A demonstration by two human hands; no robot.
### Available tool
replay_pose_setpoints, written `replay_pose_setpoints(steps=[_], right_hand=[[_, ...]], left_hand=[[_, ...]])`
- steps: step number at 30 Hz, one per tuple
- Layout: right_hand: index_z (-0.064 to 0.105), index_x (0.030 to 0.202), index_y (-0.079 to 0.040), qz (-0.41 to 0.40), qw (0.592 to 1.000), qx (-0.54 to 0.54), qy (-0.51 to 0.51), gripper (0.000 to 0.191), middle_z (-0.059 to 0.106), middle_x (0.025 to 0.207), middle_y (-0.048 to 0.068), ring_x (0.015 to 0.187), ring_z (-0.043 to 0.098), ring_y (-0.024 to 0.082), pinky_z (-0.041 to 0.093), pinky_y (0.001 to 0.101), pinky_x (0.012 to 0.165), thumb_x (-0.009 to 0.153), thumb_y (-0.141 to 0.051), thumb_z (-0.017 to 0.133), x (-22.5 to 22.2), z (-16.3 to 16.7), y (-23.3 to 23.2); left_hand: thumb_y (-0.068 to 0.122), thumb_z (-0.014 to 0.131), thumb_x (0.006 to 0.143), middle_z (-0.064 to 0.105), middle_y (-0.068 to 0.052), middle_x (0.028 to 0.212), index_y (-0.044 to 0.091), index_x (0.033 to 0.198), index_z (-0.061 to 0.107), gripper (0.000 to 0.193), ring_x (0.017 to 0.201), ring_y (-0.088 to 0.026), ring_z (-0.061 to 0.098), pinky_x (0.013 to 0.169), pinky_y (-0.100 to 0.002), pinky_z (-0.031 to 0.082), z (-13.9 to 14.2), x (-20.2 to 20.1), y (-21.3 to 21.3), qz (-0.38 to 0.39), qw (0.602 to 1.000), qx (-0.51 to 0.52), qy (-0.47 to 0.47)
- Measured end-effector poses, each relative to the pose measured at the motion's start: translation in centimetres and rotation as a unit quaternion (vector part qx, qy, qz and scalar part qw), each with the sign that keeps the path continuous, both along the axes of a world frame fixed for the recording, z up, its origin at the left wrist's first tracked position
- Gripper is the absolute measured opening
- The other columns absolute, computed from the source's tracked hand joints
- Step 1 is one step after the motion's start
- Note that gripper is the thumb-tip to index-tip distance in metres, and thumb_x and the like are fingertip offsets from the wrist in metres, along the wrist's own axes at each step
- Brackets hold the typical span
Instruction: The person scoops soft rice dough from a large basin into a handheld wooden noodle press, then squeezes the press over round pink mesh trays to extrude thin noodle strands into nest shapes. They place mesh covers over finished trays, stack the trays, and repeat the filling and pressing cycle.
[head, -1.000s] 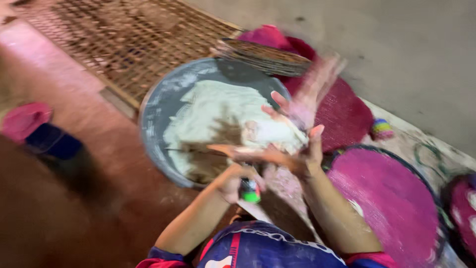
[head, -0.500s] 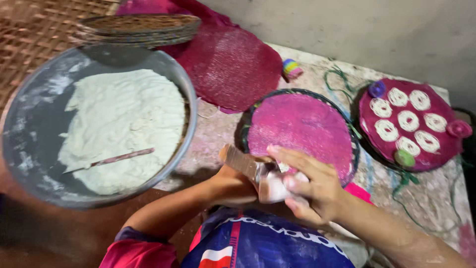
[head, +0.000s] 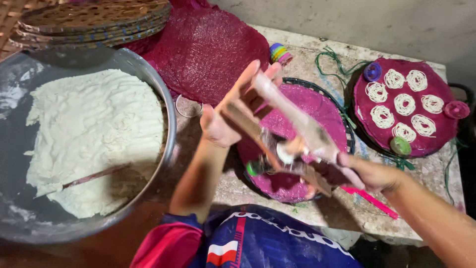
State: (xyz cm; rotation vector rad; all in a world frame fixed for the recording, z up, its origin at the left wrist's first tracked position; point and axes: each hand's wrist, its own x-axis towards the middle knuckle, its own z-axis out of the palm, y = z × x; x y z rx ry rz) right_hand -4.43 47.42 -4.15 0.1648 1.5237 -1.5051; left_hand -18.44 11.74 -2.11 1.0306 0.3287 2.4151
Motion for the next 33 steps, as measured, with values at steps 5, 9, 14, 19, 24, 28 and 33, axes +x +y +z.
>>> replay_pose_setpoints(steps=[5, 9, 14, 19, 24, 28, 33], right_hand=[[0.056, 0.135, -0.002, -0.009, 0.999, 0.016, -0.039, 0.087, 0.07, 0.123, 0.019, 0.112, 0.071, 0.029, 0.052, 0.0418, 0.103, 0.085, -0.072, 0.041, -2.3, -1.2, -0.4], [0.069, 0.115, -0.003, 0.075, 0.985, 0.141, 0.068, 0.085, 0.077, 0.099, 0.015, 0.094, 0.073, 0.026, 0.056, 0.0409, 0.086, 0.091, -0.073, 0.027, -6.6, 1.0, -0.8], [0.076, 0.101, -0.004, 0.075, 0.947, 0.253, 0.184, 0.081, 0.078, 0.089, 0.009, 0.085, 0.072, 0.021, 0.056, 0.0357, 0.08, 0.093, -0.07, 0.029, -9.3, 0.1, -4.7], [0.073, 0.091, 0.0, 0.059, 0.97, 0.177, 0.154, 0.083, 0.071, 0.077, 0.011, 0.072, 0.067, 0.022, 0.055, 0.0355, 0.068, 0.098, -0.07, 0.03, -9.1, 0.0, -5.9], [0.072, 0.094, -0.003, 0.037, 0.943, 0.299, 0.141, 0.075, 0.073, 0.076, 0.009, 0.069, 0.068, 0.021, 0.056, 0.0381, 0.063, 0.09, -0.069, 0.036, -10.6, 1.8, -4.5], [0.071, 0.092, -0.001, 0.008, 0.937, 0.272, 0.219, 0.076, 0.073, 0.076, 0.009, 0.071, 0.069, 0.02, 0.056, 0.0359, 0.066, 0.092, -0.069, 0.037, -10.7, 1.0, -6.1], [0.072, 0.086, 0.0, 0.037, 0.96, 0.222, 0.167, 0.081, 0.073, 0.074, 0.008, 0.069, 0.07, 0.018, 0.057, 0.0336, 0.066, 0.094, -0.07, 0.032, -10.0, 1.4, -5.9]], left_hand=[[0.045, 0.064, 0.095, 0.057, -0.005, 0.124, 0.009, 0.15, 0.046, 0.068, 0.135, -0.026, 0.052, 0.132, -0.049, 0.027, -5.5, -3.4, 3.9, -0.051, 0.991, 0.078, -0.093], [0.033, 0.059, 0.094, 0.057, 0.0, 0.101, 0.011, 0.115, 0.057, 0.031, 0.108, -0.018, 0.058, 0.119, -0.043, 0.037, -9.7, -7.8, 6.1, -0.046, 0.977, 0.133, -0.159], [0.033, 0.055, 0.098, 0.053, 0.001, 0.094, 0.016, 0.103, 0.049, 0.019, 0.096, -0.017, 0.055, 0.11, -0.043, 0.046, -12.1, -11.8, 5.9, -0.095, 0.957, 0.196, -0.194], [0.036, 0.053, 0.102, 0.053, 0.002, 0.093, 0.015, 0.103, 0.051, 0.022, 0.094, -0.017, 0.055, 0.106, -0.042, 0.048, -13.4, -11.5, 6.0, -0.09, 0.957, 0.199, -0.193], [0.043, 0.049, 0.096, 0.053, 0.0, 0.091, 0.013, 0.102, 0.052, 0.03, 0.093, -0.017, 0.056, 0.105, -0.043, 0.049, -12.3, -12.1, 8.7, -0.081, 0.945, 0.247, -0.197], [0.036, 0.045, 0.104, 0.055, 0.001, 0.093, 0.013, 0.104, 0.053, 0.024, 0.093, -0.016, 0.056, 0.105, -0.042, 0.052, -11.3, -14.1, 6.9, -0.085, 0.964, 0.199, -0.155], [0.035, 0.046, 0.101, 0.055, 0.001, 0.091, 0.013, 0.102, 0.053, 0.023, 0.091, -0.016, 0.055, 0.103, -0.043, 0.052, -12.2, -12.4, 6.4, -0.101, 0.956, 0.195, -0.194]])
